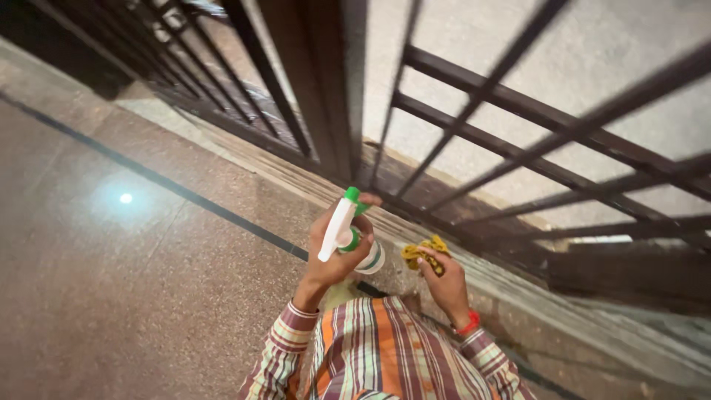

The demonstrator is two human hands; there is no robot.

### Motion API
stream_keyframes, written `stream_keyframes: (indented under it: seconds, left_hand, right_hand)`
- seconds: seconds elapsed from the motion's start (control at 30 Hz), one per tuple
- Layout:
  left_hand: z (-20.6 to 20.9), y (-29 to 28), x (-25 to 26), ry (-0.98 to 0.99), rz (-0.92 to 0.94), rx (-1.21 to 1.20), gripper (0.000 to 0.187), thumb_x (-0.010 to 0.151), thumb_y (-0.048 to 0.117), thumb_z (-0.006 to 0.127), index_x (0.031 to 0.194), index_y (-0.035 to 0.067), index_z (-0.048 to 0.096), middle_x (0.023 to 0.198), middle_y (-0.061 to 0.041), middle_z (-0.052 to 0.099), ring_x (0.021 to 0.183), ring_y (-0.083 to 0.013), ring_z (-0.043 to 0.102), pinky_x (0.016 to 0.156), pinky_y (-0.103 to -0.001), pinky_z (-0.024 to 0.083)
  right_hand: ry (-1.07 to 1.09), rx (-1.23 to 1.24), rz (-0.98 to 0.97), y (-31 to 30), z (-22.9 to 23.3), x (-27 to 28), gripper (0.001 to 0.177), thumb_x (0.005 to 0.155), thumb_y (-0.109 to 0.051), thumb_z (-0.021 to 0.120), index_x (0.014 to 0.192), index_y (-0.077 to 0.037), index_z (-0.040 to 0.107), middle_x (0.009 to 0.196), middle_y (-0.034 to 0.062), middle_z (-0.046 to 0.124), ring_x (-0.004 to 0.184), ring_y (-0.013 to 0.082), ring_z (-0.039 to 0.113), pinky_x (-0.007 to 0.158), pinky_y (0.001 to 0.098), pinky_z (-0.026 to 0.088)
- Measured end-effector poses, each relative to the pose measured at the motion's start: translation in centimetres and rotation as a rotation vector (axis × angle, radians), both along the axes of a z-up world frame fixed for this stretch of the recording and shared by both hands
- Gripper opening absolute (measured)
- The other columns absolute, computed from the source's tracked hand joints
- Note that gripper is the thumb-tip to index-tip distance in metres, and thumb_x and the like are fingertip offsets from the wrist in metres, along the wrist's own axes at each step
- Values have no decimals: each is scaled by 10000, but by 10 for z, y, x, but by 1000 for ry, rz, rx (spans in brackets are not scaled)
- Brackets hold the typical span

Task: The person wipes the bars and frame of a metal gate using a cloth and spray from a bottle.

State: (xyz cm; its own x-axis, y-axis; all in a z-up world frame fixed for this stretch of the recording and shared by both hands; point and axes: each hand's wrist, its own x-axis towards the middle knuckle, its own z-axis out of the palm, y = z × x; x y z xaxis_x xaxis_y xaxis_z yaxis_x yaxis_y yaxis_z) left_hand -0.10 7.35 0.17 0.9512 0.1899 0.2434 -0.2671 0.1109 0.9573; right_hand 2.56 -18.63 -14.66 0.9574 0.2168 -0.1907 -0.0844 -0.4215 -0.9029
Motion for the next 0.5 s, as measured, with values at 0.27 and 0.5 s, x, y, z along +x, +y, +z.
stream_keyframes:
  seconds: [0.27,0.5]
  left_hand:
    - [28,60,-5,23,227,33,529,818,-29,684,1335,-9,576,1022,0,693,808,-63,670,698,-236,544]
    - [56,121,3,-72,294,201,587,833,-30,725,1401,-25,578,852,-68,711,717,-92,664,687,-236,524]
  right_hand:
    - [-16,-18,77,38,-1,4,304,919,-137,697,1204,-46,745,800,46,733,662,86,630,618,253,527]
    - [49,-85,124,71,-1,4,310,927,-139,694,1215,-36,750,797,73,730,669,93,597,626,260,501]
